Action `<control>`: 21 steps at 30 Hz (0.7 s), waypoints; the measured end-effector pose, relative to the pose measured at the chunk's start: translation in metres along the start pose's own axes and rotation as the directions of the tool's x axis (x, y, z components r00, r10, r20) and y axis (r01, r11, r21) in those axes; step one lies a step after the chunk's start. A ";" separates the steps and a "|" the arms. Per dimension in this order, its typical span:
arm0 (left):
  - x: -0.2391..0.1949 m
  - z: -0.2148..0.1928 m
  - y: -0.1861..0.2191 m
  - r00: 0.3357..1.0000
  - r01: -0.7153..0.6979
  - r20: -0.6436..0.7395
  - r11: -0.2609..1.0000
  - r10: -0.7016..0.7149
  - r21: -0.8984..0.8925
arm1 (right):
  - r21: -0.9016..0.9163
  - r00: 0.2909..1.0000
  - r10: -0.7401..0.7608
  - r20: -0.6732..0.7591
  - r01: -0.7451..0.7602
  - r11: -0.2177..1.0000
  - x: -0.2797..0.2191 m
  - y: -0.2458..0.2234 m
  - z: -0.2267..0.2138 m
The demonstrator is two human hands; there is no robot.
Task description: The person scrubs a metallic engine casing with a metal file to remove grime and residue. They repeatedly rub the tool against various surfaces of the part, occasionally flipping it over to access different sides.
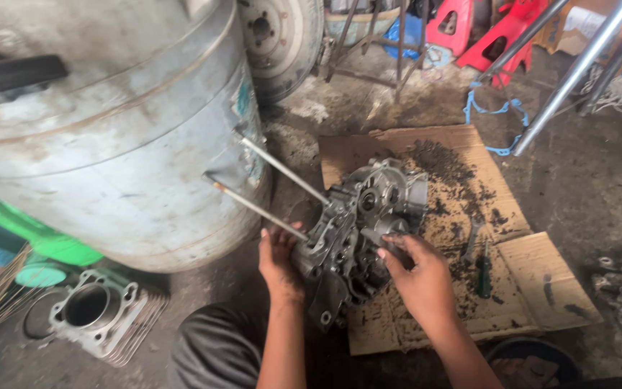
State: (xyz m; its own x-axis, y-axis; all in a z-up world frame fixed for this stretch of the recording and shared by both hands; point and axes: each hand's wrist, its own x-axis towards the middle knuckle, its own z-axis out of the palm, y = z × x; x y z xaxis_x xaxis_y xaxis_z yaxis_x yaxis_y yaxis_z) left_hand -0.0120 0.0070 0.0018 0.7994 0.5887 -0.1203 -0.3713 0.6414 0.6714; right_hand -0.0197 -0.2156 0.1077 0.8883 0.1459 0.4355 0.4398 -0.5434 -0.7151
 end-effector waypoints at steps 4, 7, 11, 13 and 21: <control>0.003 -0.006 -0.010 0.989 0.137 -0.063 0.986 -0.131 0.098 | -0.322 0.999 0.015 0.029 -0.004 0.947 0.016 0.005 -0.004; 0.016 -0.015 -0.027 0.996 -0.060 0.082 0.869 0.022 0.492 | -0.219 0.990 -0.066 0.125 0.092 0.971 0.031 0.007 0.005; 0.023 -0.025 -0.036 0.998 0.036 0.030 0.905 -0.054 0.423 | 0.000 0.993 -0.044 0.113 0.044 0.999 0.043 0.013 0.008; 0.021 -0.024 -0.035 0.999 -0.023 0.053 0.857 -0.005 0.515 | 0.080 0.993 -0.054 0.106 0.045 0.996 0.040 0.020 0.009; 0.022 -0.017 -0.033 0.994 -0.021 0.108 0.918 -0.024 0.396 | 0.191 0.991 -0.015 0.136 -0.012 0.981 0.023 0.030 0.022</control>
State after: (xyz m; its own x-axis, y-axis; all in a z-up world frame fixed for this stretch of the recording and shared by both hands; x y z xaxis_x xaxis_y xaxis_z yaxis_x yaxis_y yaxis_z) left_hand 0.0096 0.0075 -0.0354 0.8545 0.5164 -0.0567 -0.1704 0.3817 0.9085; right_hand 0.0171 -0.2097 0.0844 0.8916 0.2650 0.3673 0.4463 -0.3768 -0.8116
